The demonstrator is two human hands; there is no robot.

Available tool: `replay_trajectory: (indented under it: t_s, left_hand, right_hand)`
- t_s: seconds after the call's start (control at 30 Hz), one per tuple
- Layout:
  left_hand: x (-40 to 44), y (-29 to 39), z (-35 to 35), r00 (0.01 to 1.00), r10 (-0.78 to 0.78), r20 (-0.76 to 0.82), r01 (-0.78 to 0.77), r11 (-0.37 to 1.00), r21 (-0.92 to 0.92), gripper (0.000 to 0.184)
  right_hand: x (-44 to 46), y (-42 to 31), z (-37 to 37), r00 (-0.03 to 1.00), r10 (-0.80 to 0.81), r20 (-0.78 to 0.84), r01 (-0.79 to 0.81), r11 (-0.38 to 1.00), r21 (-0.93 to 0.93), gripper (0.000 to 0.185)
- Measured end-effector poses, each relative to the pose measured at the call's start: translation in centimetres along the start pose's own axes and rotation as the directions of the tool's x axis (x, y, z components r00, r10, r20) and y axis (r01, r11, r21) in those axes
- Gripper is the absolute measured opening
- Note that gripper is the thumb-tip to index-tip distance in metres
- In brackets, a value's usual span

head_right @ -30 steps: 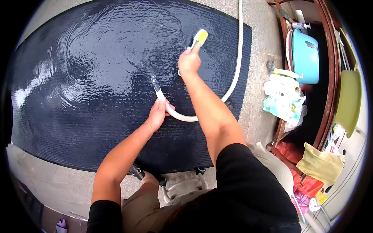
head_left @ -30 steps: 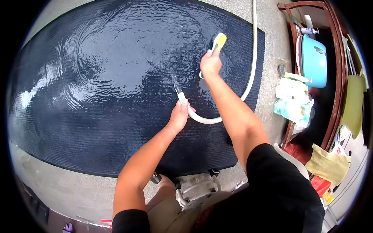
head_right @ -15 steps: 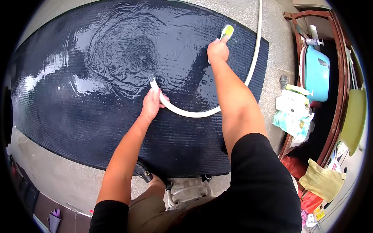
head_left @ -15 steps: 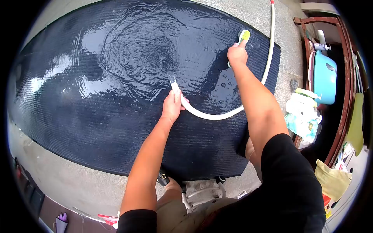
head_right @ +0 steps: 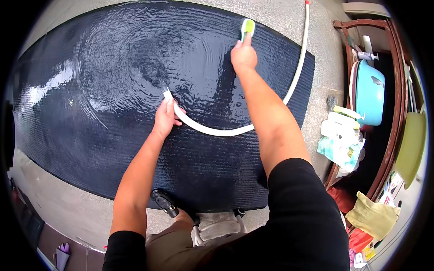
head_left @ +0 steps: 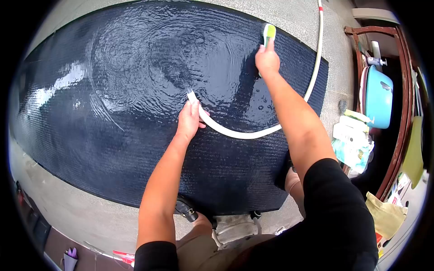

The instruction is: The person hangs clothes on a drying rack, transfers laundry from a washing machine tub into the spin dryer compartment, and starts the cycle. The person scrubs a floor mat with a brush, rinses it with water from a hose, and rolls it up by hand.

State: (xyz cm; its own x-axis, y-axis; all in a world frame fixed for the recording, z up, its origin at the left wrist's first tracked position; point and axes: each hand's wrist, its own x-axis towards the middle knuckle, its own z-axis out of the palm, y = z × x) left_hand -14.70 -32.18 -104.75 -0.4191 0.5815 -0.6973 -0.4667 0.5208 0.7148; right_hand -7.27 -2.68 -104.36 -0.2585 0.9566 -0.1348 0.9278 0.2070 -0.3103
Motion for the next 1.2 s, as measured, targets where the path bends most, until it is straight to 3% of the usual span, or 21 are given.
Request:
replay_trajectory:
  t_s: [0.1, 0.2, 0.27, 0.3, 0.37, 0.43, 0.5, 0.53, 0.63, 0.67, 0.73, 0.8, 0.87, 0.93, 0.97, 1.07, 1.13, 1.2]
  left_hand:
    - [0.0, 0.1, 0.1, 1.000, 0.016, 0.010, -0.016, 1.000, 0.007, 0.031]
    - [0.0, 0.2, 0.1, 1.000, -0.020, 0.007, 0.020, 1.000, 0.001, 0.031]
    - [0.0, 0.1, 0.1, 1.000, -0.027, 0.010, 0.027, 1.000, 0.006, 0.031]
    - [0.0, 0.1, 0.1, 1.000, -0.019, 0.001, 0.019, 1.000, -0.001, 0.031]
    - [-0.6, 0.9, 0.4, 0.999, -0.012, -0.035, 0.011, 1.000, -0.017, 0.029]
    - [-0.5, 1.2, 0.3, 0.999, -0.038, -0.032, 0.037, 0.999, -0.029, 0.027]
    - [0.0, 0.3, 0.1, 0.997, -0.071, -0.002, 0.071, 0.995, -0.075, 0.027]
    - [0.1, 0.2, 0.1, 0.998, -0.063, -0.002, 0.063, 0.995, -0.076, 0.027]
    - [0.0, 0.2, 0.1, 0.999, -0.043, 0.001, 0.043, 0.995, -0.090, 0.027]
    - [-0.1, 0.1, 0.1, 0.999, -0.048, -0.003, 0.047, 0.994, -0.099, 0.027]
    - [-0.2, 0.0, 0.3, 0.999, -0.027, -0.026, 0.025, 0.998, -0.064, 0.027]
    - [0.0, 0.2, 0.5, 0.999, -0.015, -0.050, 0.012, 0.999, -0.053, 0.028]
    - [-0.4, 0.9, 0.4, 0.999, -0.012, -0.047, 0.010, 0.999, -0.036, 0.028]
    - [0.8, -1.2, 0.5, 0.997, 0.034, -0.067, -0.041, 0.995, -0.096, 0.027]
    - [0.7, -0.8, 0.4, 0.998, 0.035, -0.061, -0.041, 0.995, -0.094, 0.027]
    - [0.1, -0.5, 0.1, 0.999, -0.006, -0.037, 0.002, 0.995, -0.103, 0.029]
    - [-1.0, -1.0, 0.0, 0.996, 0.014, -0.083, -0.019, 0.998, -0.066, 0.030]
    - [-2.9, -2.1, -0.6, 0.992, 0.011, -0.128, -0.018, 0.998, -0.056, 0.032]
  right_hand:
    - [2.0, 2.8, -0.8, 0.964, 0.262, -0.055, -0.264, 0.964, -0.025, 0.059]
    - [1.9, -6.2, 2.6, 0.919, 0.394, -0.002, -0.381, 0.890, 0.252, 0.062]
    - [-1.1, -13.8, 3.9, 0.989, 0.133, 0.061, -0.146, 0.922, 0.358, 0.061]
    - [-2.2, -17.4, 4.9, 0.984, -0.015, 0.176, -0.043, 0.948, 0.317, 0.059]
    - [-5.3, -22.6, 5.4, 0.866, -0.286, 0.410, 0.186, 0.946, 0.265, 0.058]
    - [-6.0, -23.9, 6.2, 0.785, -0.397, 0.475, 0.305, 0.916, 0.260, 0.057]
    - [-4.0, -20.3, 5.3, 0.704, -0.559, 0.437, 0.534, 0.823, 0.194, 0.052]
    - [-2.8, -17.7, 4.3, 0.714, -0.567, 0.412, 0.564, 0.814, 0.141, 0.051]
    - [0.7, -9.8, 2.2, 0.911, -0.325, 0.254, 0.345, 0.938, -0.039, 0.051]
    - [0.8, -8.2, 2.2, 0.962, -0.212, 0.170, 0.217, 0.976, -0.013, 0.053]
    - [-0.3, -8.0, 3.0, 0.998, -0.034, 0.045, 0.031, 0.998, 0.054, 0.057]
    - [-3.1, -12.8, 4.7, 0.997, 0.041, 0.068, -0.051, 0.985, 0.164, 0.058]
    - [-7.3, -17.4, 5.4, 0.955, -0.149, 0.256, 0.104, 0.978, 0.182, 0.057]
    - [-11.0, -19.8, 5.4, 0.780, -0.435, 0.451, 0.381, 0.901, 0.210, 0.056]
    - [-12.0, -19.9, 4.6, 0.720, -0.473, 0.508, 0.443, 0.876, 0.189, 0.052]
    - [-8.4, -14.8, 2.6, 0.608, -0.624, 0.492, 0.689, 0.722, 0.063, 0.048]
    - [-4.6, -9.4, 1.5, 0.763, -0.525, 0.376, 0.593, 0.801, -0.085, 0.045]
    - [-1.4, -5.1, -0.5, 0.932, -0.244, 0.269, 0.300, 0.935, -0.191, 0.047]
